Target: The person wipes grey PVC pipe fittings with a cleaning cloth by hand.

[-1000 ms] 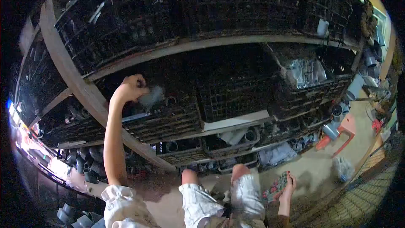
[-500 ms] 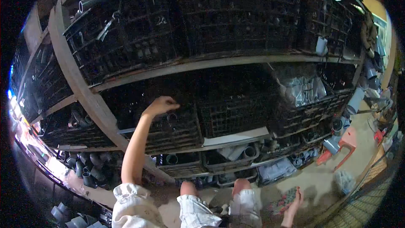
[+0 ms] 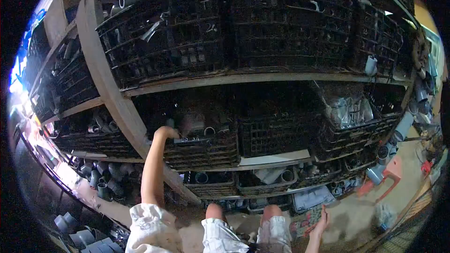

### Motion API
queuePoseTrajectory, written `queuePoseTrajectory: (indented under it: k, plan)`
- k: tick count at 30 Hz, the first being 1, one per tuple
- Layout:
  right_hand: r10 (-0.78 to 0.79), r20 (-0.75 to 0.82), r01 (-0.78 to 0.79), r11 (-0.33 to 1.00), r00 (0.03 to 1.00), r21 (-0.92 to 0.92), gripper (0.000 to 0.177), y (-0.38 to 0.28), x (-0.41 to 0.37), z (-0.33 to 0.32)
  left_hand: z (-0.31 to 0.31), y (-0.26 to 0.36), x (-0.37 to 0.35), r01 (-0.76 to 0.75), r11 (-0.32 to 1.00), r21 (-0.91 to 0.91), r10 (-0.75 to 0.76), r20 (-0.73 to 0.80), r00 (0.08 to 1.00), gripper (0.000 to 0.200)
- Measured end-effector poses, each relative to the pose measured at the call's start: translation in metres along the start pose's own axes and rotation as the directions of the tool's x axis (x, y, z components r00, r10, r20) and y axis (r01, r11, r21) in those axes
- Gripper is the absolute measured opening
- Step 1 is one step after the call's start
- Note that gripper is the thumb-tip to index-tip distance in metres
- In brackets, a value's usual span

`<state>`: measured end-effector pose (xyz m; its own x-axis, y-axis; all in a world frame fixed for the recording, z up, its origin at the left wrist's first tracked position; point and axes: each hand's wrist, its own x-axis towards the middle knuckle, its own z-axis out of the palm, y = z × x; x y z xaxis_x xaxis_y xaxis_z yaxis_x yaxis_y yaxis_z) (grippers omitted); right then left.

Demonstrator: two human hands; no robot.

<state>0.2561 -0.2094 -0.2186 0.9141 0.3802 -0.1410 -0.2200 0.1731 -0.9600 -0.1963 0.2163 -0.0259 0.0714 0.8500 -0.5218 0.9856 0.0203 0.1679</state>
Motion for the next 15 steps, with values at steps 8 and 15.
queuePoseTrajectory:
  k: [8, 15]
  plan:
    - [0.011, -0.038, -0.013, 0.999, 0.999, -0.041, 0.022, 0.025, 0.003, -0.032, -0.001, 0.003, 0.006, -0.083, 0.974, 0.213, 0.104, -0.093, 0.99, 0.064]
    - [-0.011, -0.053, 0.017, 0.995, 0.999, 0.102, 0.01, -0.016, -0.015, -0.025, -0.005, 0.026, -0.043, -0.041, 0.86, 0.509, 0.309, -0.453, 0.836, 0.061]
